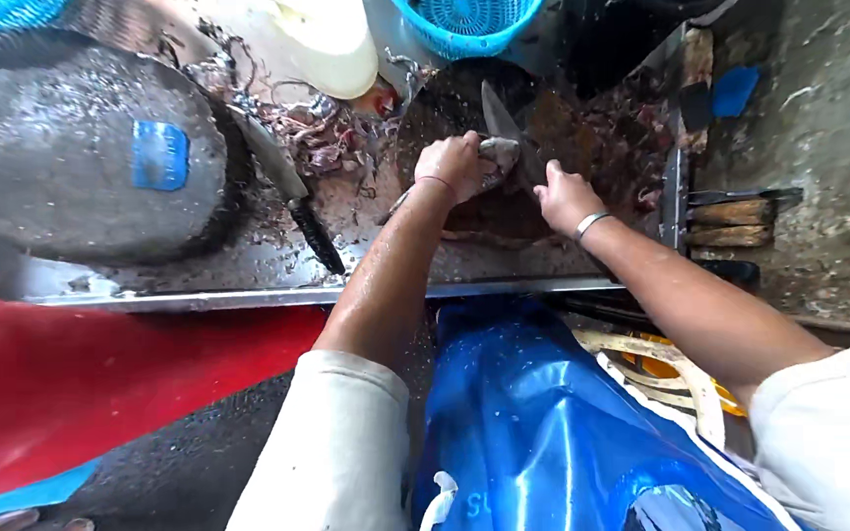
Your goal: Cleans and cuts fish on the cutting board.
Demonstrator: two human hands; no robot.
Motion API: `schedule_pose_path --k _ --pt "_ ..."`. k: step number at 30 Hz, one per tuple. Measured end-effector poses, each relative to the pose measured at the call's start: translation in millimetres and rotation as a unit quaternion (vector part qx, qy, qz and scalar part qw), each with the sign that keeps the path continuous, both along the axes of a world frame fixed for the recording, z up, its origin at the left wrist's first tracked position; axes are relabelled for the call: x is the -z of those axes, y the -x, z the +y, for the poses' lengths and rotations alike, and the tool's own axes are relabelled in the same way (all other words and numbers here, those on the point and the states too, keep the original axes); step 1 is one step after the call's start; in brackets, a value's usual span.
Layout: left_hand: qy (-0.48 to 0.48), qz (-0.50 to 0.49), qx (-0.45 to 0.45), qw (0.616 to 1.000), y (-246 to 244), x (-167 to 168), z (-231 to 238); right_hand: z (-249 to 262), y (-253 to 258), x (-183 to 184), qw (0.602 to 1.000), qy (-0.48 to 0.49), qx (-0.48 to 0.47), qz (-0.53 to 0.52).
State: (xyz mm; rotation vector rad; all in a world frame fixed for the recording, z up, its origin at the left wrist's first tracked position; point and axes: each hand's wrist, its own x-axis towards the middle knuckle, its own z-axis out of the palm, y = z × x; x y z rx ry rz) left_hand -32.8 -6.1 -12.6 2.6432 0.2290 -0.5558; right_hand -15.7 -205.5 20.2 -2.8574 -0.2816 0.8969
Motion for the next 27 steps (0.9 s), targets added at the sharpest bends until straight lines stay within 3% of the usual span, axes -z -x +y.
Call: schedule_pose_path --k 2,6,12,17,21,24,27 --pt "0.006 -0.006 0.003 1.0 -5 -1 3 -2 2 -14 1.0 0.0 0.007 0.018" --pt "0.014 -0.014 -0.025 0.999 -3 1 8 14 8 34 0.996 0.01 -0.023 -0.08" --pt "0.012 -0.023 -0.054 0.998 1 -3 5 15 -5 -11 0.987 0.087 -0.103 -0.089" --pt "0.022 -0.04 -0.089 0.995 1 -4 4 21 -1 44 0.995 -0.026 0.001 -0.091" --pt "0.027 -0.079 -0.089 0.993 1 -3 2 -3 -35 5 0.996 -0.086 0.009 -0.004" --pt "0.024 -0.111 -0.087 0.99 -5 -7 -4 -38 -64 -30 0.996 -0.038 -0.073 -0.045" --pt "-0.005 -0.078 -0.108 0.991 -19 0 -20 -58 -97 -55 0.982 0.05 -0.153 -0.103"
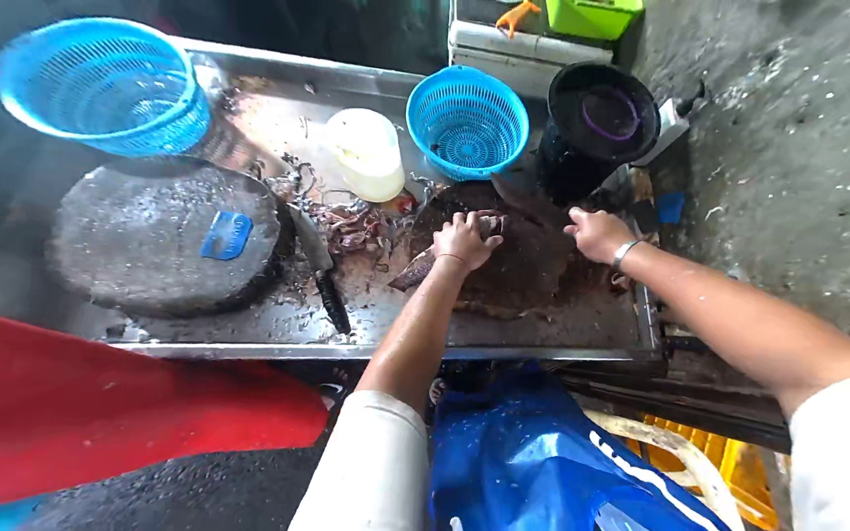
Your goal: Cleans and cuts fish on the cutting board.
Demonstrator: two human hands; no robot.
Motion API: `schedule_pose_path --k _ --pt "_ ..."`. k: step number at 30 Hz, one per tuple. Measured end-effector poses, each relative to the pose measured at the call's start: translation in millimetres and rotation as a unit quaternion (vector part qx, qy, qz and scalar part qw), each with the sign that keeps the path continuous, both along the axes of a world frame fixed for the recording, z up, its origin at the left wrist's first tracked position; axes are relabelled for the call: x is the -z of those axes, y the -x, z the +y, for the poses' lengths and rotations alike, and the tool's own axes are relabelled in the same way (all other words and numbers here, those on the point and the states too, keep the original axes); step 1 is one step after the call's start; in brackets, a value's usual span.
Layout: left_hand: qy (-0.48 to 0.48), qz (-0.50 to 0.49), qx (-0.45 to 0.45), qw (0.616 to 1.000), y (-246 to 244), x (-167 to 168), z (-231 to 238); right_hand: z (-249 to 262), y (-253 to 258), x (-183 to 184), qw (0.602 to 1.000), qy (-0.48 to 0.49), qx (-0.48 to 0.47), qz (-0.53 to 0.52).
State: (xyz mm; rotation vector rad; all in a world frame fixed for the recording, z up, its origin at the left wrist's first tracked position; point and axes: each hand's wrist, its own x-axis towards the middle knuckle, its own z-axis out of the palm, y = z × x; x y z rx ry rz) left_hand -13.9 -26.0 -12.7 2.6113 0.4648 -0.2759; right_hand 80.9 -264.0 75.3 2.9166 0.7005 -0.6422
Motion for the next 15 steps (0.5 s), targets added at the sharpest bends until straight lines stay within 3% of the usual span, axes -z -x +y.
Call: schedule_pose_path --k 4,9,15 --pt "-0.044 0.02 0.021 0.999 -12 13 -7 10 -39 -27 0.977 0.138 -0.155 -0.053" --pt "-0.05 0.016 0.014 0.999 -10 13 -2 20 -73 -64 0.909 0.202 -0.353 -0.092" --pt "-0.058 -0.001 0.012 0.998 -11 18 -1 64 -63 -95 0.836 0.272 -0.466 -0.098"
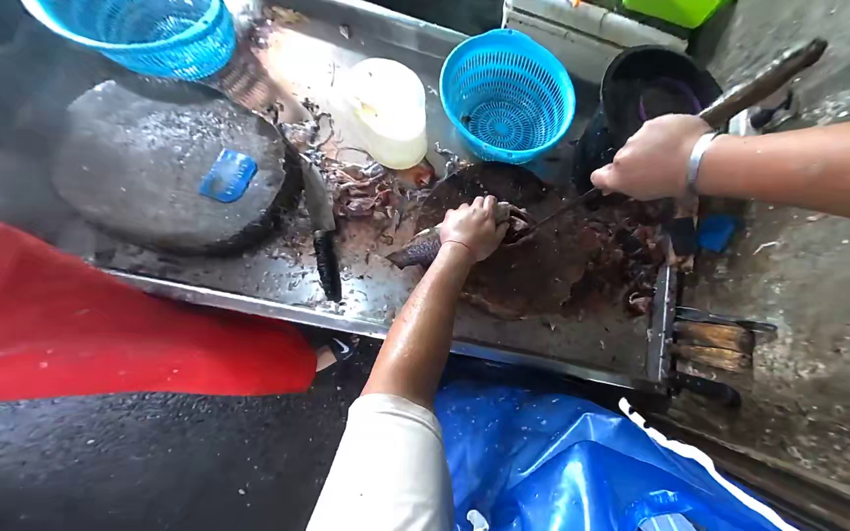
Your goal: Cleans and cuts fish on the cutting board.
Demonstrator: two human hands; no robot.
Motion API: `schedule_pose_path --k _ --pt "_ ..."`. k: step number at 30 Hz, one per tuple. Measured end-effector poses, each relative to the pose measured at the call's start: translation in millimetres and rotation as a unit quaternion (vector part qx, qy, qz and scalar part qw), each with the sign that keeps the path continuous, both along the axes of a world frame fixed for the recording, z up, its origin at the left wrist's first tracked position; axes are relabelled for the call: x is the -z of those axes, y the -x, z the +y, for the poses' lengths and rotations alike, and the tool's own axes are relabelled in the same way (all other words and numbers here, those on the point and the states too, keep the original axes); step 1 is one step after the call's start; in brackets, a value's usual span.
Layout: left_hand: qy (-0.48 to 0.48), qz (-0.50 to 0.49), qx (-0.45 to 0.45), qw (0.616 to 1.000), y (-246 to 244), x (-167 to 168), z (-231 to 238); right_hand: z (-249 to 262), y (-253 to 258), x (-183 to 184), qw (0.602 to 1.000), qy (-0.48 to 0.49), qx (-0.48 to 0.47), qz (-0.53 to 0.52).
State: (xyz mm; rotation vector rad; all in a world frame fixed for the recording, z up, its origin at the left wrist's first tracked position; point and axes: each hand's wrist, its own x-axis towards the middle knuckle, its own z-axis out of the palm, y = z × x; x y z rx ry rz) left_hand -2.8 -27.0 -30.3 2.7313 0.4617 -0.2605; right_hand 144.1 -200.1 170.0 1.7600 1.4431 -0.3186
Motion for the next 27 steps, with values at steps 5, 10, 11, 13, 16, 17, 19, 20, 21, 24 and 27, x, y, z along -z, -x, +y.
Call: schedule_pose_path --k 5,10,11,13,16,17,19,20,21,24,27 --pt "0.014 0.004 -0.003 1.0 -2 2 8 30 26 16 0.999 -0.001 0.017 -0.03" --pt "0.046 -0.001 -0.026 0.999 -5 5 18 -13 22 42 0.985 -0.043 0.166 0.0" --pt "0.058 0.0 -0.033 0.998 -6 6 20 -23 25 49 0.976 -0.045 0.213 0.009" --pt "0.072 0.001 -0.041 0.997 -8 6 24 -29 31 54 0.96 -0.045 0.276 0.019" --pt "0.071 -0.002 -0.03 0.997 -10 6 27 -9 50 34 0.965 -0.031 0.262 0.008" --pt "0.065 -0.004 -0.02 0.998 -9 6 26 1 59 24 0.971 -0.026 0.238 -0.001" --pt "0.059 -0.009 -0.007 0.998 -9 8 25 30 78 9 0.979 -0.008 0.202 -0.016" --pt "0.061 -0.009 -0.006 0.998 -8 10 24 45 88 8 0.981 -0.004 0.19 -0.022" --pt "0.066 -0.007 -0.01 0.998 -7 10 22 58 96 13 0.984 0.001 0.176 -0.025" --pt "0.089 -0.006 -0.035 0.995 -8 6 23 87 108 38 0.991 0.034 0.114 -0.063" --pt "0.098 -0.01 -0.045 0.994 -7 10 21 92 101 43 0.988 0.029 0.134 -0.067"
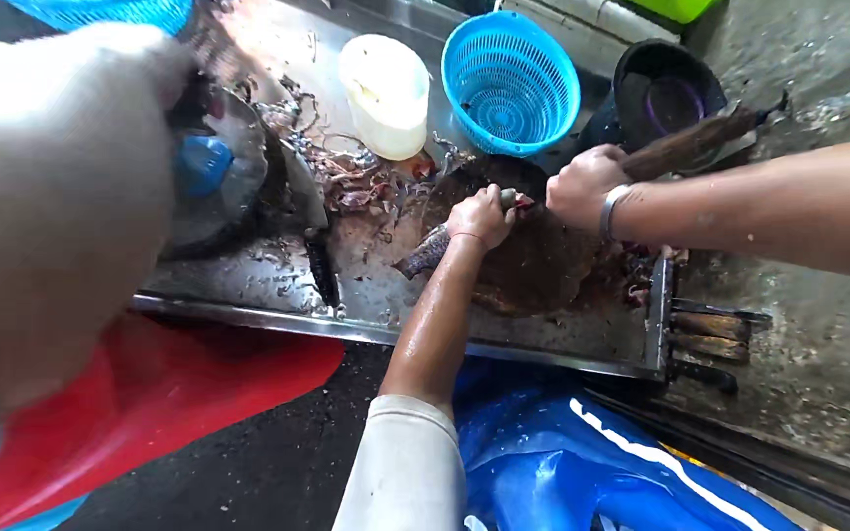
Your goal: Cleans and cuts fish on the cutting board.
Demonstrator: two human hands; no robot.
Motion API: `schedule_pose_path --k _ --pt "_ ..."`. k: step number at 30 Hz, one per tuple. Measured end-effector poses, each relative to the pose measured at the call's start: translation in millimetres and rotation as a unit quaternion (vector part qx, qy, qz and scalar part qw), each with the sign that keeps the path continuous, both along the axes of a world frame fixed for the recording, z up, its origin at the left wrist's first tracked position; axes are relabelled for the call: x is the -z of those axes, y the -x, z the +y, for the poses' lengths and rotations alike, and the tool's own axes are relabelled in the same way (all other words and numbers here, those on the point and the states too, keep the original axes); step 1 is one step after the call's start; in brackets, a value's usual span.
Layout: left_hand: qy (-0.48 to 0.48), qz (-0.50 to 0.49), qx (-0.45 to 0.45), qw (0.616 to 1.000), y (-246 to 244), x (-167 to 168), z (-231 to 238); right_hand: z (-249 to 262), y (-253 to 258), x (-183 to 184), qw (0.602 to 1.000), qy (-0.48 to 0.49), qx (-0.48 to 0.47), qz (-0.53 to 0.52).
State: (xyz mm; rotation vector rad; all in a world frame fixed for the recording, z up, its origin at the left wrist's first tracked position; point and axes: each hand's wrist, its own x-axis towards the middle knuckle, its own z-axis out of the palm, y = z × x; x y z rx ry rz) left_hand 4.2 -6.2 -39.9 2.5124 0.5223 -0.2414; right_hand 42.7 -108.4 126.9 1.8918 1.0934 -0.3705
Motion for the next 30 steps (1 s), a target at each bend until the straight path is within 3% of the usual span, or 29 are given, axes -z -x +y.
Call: schedule_pose_path --k 5,9,16,21,30 --pt "-0.009 -0.012 -0.029 0.999 1 -5 -3 -45 -59 11 0.987 -0.089 0.132 0.023" --pt "-0.002 -0.027 -0.025 0.999 6 -4 -8 -95 -54 28 0.959 -0.139 0.241 0.052" --pt "-0.036 -0.04 -0.007 0.999 13 0 -9 -81 -36 -36 0.995 -0.062 0.071 0.01" --pt "-0.047 -0.054 0.003 0.997 14 3 -10 -61 -43 -33 1.0 -0.014 -0.017 0.013" --pt "-0.017 -0.034 -0.02 0.999 8 5 -5 -87 -49 -5 0.99 -0.062 0.127 0.028"
